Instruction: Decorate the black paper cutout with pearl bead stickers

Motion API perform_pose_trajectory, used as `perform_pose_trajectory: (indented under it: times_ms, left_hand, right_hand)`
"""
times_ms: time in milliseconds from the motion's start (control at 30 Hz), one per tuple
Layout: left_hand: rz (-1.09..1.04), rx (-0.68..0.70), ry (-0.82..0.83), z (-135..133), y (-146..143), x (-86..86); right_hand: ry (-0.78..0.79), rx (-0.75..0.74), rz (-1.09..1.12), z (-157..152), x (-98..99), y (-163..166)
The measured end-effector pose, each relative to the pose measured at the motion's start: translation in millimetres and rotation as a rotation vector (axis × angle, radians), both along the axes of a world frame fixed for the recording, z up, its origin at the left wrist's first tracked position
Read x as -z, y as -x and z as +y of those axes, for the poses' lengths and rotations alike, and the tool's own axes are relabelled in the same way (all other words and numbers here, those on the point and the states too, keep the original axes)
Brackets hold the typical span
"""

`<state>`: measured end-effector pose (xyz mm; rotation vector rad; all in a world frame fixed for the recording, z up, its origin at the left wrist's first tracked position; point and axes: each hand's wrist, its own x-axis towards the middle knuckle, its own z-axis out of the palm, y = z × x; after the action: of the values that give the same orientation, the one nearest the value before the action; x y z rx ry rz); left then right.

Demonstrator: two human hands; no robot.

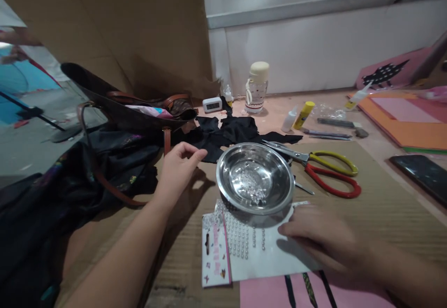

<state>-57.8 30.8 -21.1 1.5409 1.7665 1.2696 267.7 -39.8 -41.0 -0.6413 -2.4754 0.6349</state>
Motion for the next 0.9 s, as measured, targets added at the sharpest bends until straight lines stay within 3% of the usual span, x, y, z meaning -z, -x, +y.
perform_pose_trajectory:
  times_ms: [233,433,733,800,900]
  left_hand:
    - [0.095,-0.077,-0.076,7.6,32.4,-13.9]
    - [0.251,0.008,-0.081,8.9,37.7,-8.8]
    - [0.292,0.026,0.025,15.6,32.4,11.2]
    - [0.289,0.035,0.05,14.7,33.2,8.7]
    - [0.298,0.059,0.117,12.3,34.9,0.7]
  right_hand:
    - [-0.243,0.15,0.115,16.4,-0.3,-2.5]
    - [-0.301,0.252,0.077,24.6,2.5,-7.8]
    - [-0.196,0.336,-0.325,43.5,-61.4,34.3]
    - [-0.166,0.315,-0.301,44.6,-57.1,44.3]
    - [-0.213,0.268,-0.216,41.8,-34.6,48.6]
